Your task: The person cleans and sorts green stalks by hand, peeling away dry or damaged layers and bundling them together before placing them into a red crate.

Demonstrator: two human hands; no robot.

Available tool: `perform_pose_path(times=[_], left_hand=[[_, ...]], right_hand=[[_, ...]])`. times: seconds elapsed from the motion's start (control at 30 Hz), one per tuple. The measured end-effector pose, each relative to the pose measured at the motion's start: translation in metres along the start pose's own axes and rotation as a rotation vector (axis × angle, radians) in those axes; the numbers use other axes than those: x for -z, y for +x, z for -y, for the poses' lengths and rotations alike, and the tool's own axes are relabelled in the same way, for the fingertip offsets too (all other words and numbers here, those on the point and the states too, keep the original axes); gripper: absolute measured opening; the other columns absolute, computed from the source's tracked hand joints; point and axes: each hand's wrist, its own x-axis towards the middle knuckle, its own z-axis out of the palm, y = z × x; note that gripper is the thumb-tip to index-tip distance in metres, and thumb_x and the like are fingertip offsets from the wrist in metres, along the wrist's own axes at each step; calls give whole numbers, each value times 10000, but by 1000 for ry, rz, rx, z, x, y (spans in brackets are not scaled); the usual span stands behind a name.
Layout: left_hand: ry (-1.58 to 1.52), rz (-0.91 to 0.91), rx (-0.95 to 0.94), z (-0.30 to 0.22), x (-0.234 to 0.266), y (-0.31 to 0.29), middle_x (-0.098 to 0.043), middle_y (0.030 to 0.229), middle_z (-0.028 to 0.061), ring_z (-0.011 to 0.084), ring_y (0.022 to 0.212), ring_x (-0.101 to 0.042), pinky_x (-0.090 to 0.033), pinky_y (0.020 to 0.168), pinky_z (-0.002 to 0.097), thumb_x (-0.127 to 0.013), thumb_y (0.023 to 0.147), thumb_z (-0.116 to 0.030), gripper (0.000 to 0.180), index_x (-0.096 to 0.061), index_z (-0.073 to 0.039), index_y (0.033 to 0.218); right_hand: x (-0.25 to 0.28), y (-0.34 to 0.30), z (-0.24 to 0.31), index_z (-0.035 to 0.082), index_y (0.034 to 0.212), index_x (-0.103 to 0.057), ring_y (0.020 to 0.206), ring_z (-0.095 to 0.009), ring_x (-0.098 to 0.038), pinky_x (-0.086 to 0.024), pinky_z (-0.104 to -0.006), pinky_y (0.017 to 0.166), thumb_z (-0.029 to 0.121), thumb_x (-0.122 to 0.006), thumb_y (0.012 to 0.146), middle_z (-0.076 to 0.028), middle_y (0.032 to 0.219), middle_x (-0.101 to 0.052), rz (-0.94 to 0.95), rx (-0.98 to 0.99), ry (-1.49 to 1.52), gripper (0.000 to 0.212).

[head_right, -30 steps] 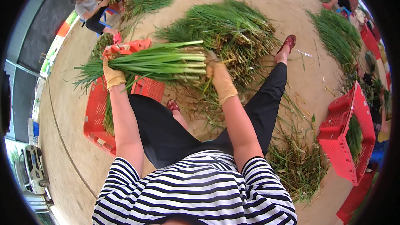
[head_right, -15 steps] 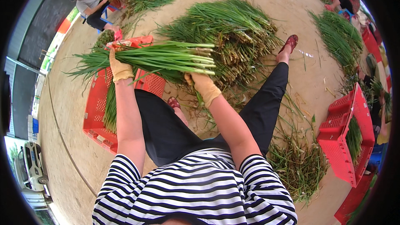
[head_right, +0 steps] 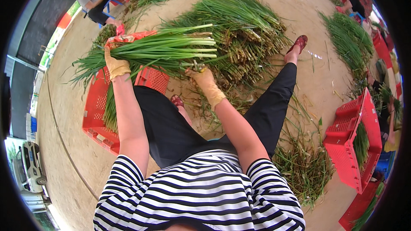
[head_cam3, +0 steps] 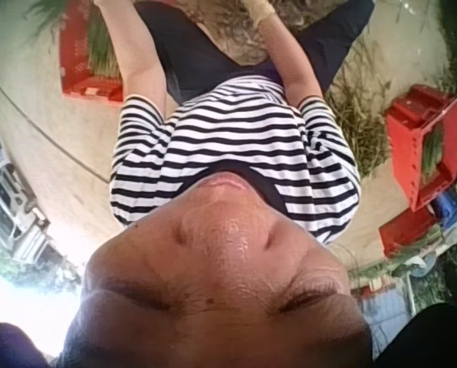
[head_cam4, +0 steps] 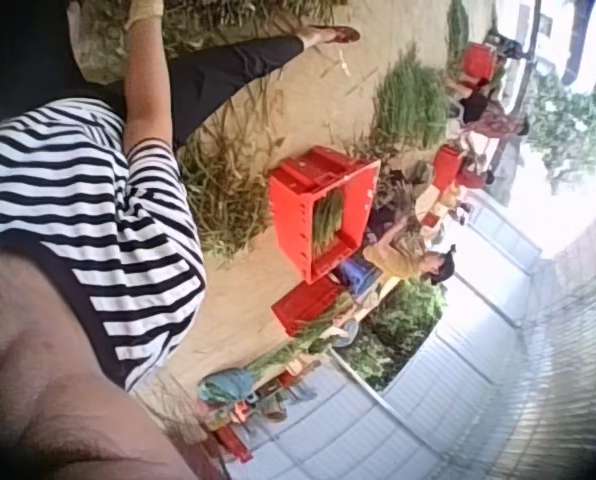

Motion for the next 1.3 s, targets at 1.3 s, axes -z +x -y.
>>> perform_pose_path(times=[1.3], left_hand=[[-59, 18, -5, 4, -1, -1, -576, 756, 50, 220, 746, -556, -465, 750, 391, -524, 825, -281, 205, -544, -85, 766]], right_hand=[[116, -16, -92, 57, 883, -537, 582, -183, -500, -434, -317, 514, 162, -536, 842, -57, 812, -528, -146, -25, 1103, 113]])
